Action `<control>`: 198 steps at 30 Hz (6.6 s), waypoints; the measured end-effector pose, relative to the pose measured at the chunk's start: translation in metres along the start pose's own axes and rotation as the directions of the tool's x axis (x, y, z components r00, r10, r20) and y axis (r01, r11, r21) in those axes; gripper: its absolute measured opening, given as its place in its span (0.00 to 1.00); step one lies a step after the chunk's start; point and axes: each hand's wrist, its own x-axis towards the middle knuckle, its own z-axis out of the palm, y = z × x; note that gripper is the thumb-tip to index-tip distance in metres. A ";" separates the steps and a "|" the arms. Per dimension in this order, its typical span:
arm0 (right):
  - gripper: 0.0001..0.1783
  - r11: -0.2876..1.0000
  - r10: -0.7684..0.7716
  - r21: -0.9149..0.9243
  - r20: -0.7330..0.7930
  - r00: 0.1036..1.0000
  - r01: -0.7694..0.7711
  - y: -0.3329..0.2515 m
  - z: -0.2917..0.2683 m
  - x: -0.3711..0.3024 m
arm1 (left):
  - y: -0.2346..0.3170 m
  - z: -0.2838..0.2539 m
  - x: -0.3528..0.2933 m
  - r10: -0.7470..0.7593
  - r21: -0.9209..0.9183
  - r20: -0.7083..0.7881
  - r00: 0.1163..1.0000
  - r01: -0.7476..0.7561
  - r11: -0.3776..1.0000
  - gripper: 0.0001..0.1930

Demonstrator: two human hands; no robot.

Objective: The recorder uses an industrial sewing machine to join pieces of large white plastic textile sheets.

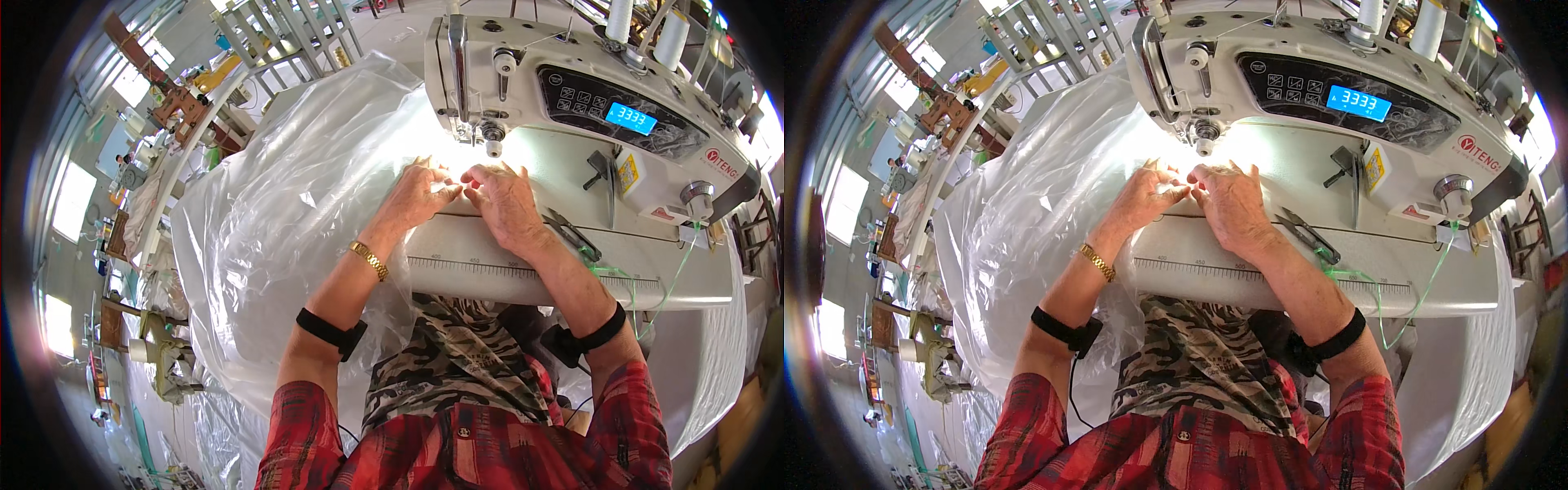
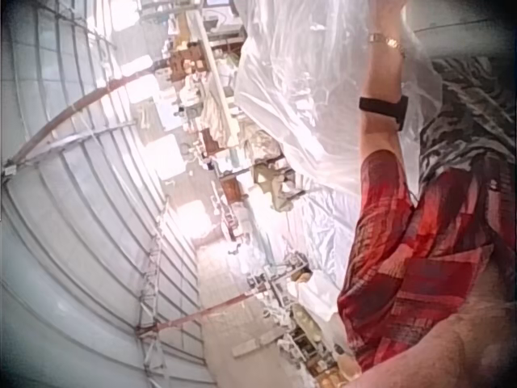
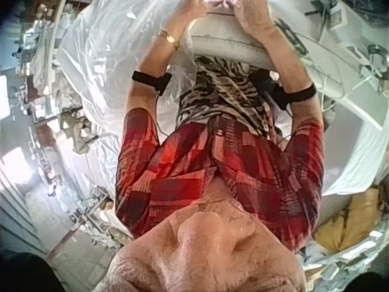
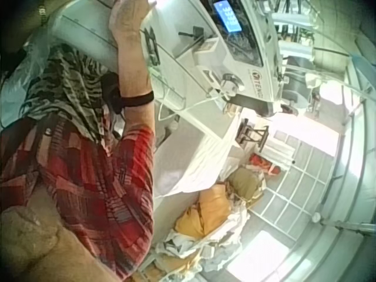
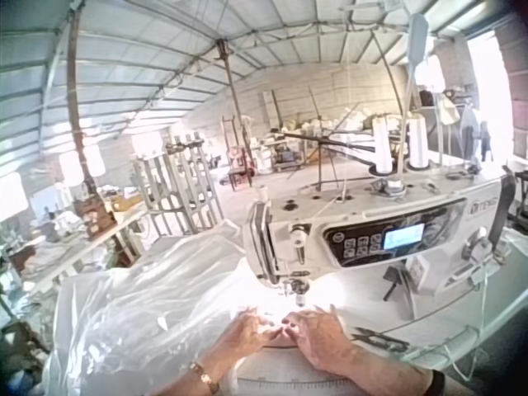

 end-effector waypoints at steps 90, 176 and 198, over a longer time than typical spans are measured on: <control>0.10 0.897 -0.244 -0.403 -0.107 0.964 0.182 0.005 0.011 -0.010 | 0.005 0.010 0.010 0.203 0.555 0.007 0.979 -0.173 0.814 0.08; 0.09 0.844 -0.192 -0.495 0.078 0.978 0.205 0.001 0.017 -0.083 | -0.018 0.168 -0.266 -0.223 -0.481 0.530 0.818 0.507 0.716 0.12; 0.17 0.972 -0.193 -0.168 -0.181 0.964 0.163 0.014 -0.017 -0.125 | 0.004 0.175 -0.270 -0.239 -0.732 0.441 0.865 0.501 0.462 0.12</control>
